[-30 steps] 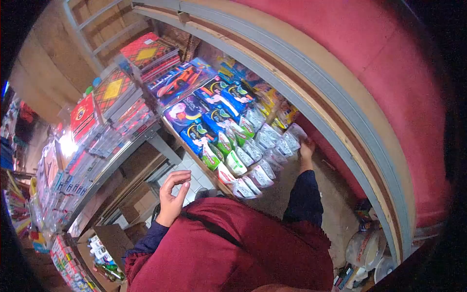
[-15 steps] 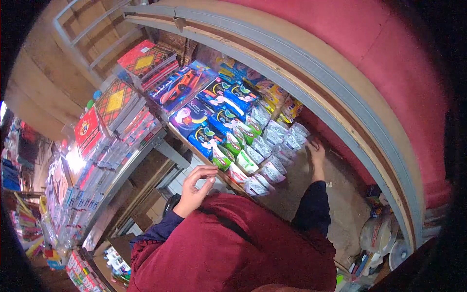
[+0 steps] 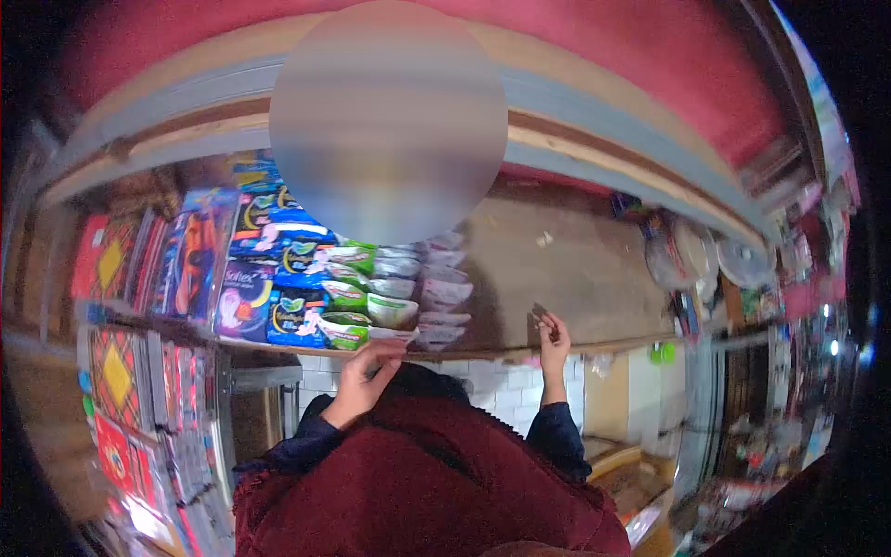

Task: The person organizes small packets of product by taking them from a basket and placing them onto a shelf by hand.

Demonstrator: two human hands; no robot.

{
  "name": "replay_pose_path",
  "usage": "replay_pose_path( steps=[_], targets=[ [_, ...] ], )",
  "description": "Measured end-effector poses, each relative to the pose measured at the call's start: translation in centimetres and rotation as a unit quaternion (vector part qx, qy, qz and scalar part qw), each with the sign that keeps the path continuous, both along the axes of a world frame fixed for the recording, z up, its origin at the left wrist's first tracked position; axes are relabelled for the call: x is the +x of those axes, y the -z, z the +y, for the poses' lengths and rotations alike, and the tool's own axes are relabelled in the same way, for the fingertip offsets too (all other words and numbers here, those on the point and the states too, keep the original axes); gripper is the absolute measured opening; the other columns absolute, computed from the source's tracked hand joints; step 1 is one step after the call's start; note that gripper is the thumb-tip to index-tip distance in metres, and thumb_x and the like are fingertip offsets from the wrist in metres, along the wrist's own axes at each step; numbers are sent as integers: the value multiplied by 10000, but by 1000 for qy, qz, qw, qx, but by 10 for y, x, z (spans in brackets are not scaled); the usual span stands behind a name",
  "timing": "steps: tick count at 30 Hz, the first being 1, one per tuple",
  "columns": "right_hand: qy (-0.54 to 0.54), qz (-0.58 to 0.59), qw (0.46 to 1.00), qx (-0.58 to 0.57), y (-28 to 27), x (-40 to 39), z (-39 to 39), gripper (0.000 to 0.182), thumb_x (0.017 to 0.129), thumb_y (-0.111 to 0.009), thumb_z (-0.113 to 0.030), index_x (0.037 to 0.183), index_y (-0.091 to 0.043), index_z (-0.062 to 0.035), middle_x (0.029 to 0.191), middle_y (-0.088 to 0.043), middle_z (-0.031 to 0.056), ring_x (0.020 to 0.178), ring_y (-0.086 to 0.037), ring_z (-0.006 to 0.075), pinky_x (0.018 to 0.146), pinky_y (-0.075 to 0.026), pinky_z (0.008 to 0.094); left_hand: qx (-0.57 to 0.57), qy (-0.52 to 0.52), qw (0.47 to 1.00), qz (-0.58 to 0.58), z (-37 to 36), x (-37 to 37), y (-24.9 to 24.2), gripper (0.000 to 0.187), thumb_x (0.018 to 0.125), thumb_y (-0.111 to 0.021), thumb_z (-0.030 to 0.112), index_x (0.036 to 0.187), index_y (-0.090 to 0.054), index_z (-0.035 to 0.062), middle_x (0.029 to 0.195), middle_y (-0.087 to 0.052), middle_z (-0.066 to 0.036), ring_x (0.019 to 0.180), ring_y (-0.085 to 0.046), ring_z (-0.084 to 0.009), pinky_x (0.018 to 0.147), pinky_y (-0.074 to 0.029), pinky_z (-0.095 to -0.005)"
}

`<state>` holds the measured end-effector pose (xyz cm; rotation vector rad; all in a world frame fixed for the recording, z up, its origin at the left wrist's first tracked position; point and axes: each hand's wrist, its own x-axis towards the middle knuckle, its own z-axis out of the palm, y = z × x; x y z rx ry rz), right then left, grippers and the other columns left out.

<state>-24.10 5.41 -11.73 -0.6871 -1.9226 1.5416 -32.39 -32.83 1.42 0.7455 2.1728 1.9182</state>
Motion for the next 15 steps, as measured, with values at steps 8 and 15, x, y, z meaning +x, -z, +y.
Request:
replay_pose_path(
  steps=[8, 15],
  targets=[
    [56, -52, 987, 141, -20, 116, -57, 222, 824, -607, -34, 1045, -616, -25, 1000, -646, 81, 862, -608, 117, 715, -495, 243, -7, 136, 990, 46, 52, 20, 2, 158, 840, -584, 45, 993, -620, 31, 954, -621, -91, 880, -594, -182, 788, -456, -275],
    [39, -119, 959, 255, -59, 228, -56, 259, 795, -624, -82, 1053, -618, -96, 979, -636, 103, 861, -624, 251, 747, -498, 330, 13, 262, 964, -50, 125, 129, 3, 138, 863, -559, 80, 968, -629, 24, 933, -620, -70, 868, -586, -148, 791, -452, -266]
  ],
)
